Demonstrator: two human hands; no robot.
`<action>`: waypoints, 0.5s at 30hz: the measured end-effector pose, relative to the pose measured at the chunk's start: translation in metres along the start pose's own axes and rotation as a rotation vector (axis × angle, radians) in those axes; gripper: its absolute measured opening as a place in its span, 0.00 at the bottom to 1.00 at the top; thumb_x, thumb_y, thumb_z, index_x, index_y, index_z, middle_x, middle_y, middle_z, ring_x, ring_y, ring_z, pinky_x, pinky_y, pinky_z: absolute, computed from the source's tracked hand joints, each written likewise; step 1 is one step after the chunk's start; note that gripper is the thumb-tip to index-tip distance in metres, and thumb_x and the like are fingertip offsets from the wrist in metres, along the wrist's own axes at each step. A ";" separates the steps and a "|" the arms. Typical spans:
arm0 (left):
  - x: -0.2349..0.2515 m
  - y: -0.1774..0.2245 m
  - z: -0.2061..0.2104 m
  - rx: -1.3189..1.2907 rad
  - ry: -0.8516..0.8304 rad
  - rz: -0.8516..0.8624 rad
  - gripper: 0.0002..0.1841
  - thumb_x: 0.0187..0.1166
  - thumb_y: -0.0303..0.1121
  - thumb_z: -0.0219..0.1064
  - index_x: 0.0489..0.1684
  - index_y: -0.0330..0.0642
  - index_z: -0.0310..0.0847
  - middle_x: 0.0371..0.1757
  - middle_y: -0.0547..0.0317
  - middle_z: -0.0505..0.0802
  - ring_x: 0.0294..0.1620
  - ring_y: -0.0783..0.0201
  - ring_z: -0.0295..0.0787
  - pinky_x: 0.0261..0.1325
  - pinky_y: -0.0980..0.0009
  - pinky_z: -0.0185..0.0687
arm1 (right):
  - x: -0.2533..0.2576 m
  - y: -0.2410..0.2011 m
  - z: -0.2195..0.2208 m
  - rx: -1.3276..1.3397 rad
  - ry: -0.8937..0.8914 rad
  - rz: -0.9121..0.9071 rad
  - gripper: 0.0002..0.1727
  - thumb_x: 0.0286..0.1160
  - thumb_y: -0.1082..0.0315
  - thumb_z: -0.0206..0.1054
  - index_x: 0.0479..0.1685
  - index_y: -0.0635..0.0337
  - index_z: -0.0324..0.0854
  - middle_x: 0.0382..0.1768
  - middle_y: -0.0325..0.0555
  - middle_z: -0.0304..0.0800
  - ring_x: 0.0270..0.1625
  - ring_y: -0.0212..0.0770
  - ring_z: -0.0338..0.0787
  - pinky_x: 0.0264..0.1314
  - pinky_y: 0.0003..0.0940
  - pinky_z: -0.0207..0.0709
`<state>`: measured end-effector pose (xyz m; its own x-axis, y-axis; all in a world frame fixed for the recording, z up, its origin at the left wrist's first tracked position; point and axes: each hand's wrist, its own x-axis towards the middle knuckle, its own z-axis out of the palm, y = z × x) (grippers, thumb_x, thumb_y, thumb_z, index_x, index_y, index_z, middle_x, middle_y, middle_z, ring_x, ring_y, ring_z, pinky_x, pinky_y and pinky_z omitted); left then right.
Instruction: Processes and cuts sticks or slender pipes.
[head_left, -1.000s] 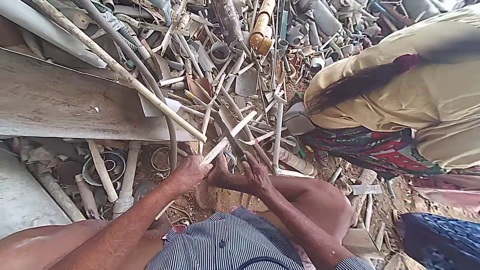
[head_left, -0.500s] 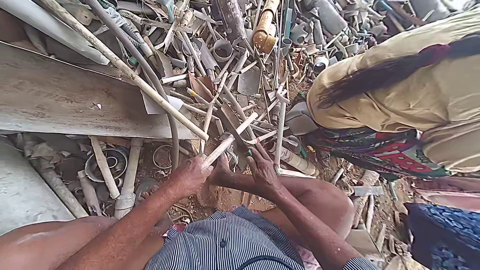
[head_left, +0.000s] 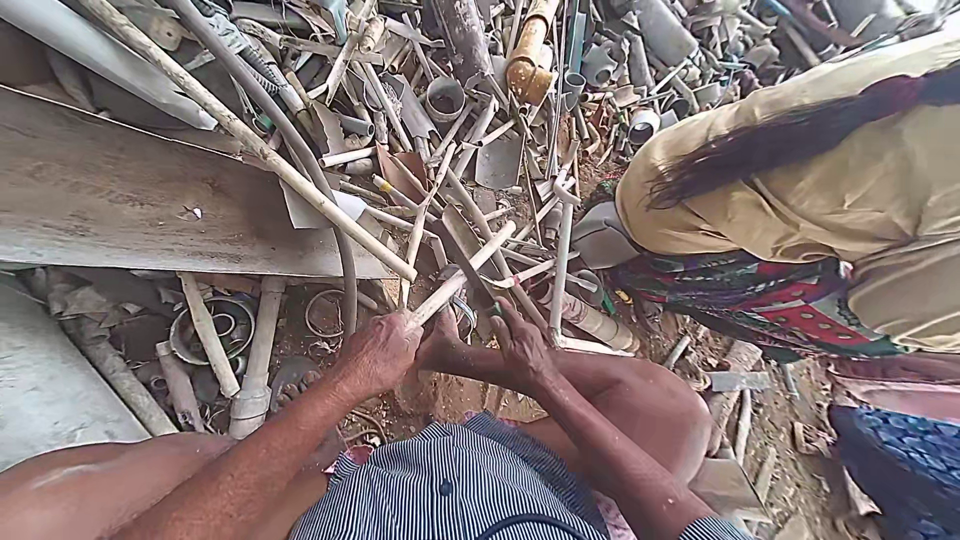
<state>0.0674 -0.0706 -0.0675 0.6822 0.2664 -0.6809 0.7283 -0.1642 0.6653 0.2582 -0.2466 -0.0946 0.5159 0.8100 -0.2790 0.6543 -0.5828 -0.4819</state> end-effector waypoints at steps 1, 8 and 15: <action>0.001 0.000 0.001 0.001 0.000 -0.015 0.20 0.94 0.39 0.49 0.63 0.28 0.77 0.55 0.33 0.86 0.60 0.40 0.84 0.66 0.43 0.73 | -0.017 -0.010 0.014 0.013 -0.038 -0.102 0.27 0.89 0.61 0.50 0.77 0.71 0.75 0.43 0.64 0.93 0.42 0.61 0.94 0.49 0.59 0.83; 0.002 -0.001 0.006 -0.056 -0.087 -0.051 0.22 0.92 0.40 0.58 0.75 0.36 0.66 0.50 0.40 0.87 0.43 0.49 0.89 0.52 0.53 0.85 | 0.014 0.022 -0.016 0.006 0.021 0.085 0.27 0.92 0.61 0.47 0.81 0.69 0.71 0.51 0.65 0.91 0.49 0.56 0.92 0.58 0.54 0.80; -0.001 -0.001 0.004 0.023 0.025 -0.011 0.22 0.94 0.42 0.49 0.60 0.28 0.78 0.52 0.32 0.87 0.58 0.39 0.85 0.64 0.43 0.74 | 0.009 0.003 0.002 0.046 -0.011 0.029 0.27 0.91 0.62 0.49 0.81 0.71 0.71 0.46 0.66 0.92 0.45 0.59 0.93 0.54 0.57 0.81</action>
<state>0.0663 -0.0742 -0.0686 0.6722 0.2916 -0.6806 0.7375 -0.1830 0.6500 0.2632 -0.2410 -0.0999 0.5281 0.7936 -0.3023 0.6131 -0.6026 -0.5109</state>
